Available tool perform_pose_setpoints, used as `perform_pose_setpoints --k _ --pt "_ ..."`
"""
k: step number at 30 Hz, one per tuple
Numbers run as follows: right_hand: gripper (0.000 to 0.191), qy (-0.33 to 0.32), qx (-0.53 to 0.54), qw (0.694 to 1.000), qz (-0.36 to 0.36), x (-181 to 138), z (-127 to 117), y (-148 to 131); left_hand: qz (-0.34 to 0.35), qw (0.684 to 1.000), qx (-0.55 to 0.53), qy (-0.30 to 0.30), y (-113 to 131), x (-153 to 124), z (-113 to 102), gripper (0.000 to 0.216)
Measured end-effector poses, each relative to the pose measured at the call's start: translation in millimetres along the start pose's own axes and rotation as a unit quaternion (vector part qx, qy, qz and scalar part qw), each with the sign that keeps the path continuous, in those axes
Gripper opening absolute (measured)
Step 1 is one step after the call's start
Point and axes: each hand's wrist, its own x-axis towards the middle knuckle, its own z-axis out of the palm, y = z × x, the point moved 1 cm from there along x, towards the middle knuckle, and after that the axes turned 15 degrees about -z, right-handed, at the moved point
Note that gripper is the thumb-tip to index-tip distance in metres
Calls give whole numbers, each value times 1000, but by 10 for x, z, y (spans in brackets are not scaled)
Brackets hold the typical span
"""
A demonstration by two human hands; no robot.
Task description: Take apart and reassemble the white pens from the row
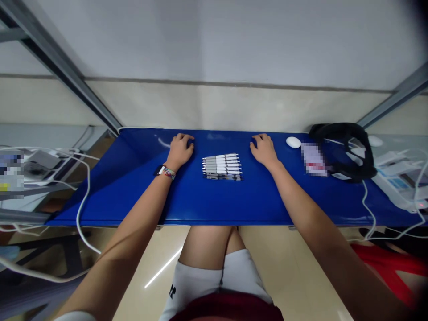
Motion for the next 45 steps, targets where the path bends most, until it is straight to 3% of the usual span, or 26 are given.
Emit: perform_pose_setpoints --k 45 --pt "50 24 4 1000 -6 -8 43 20 -21 1000 -3 -8 46 -18 -55 35"
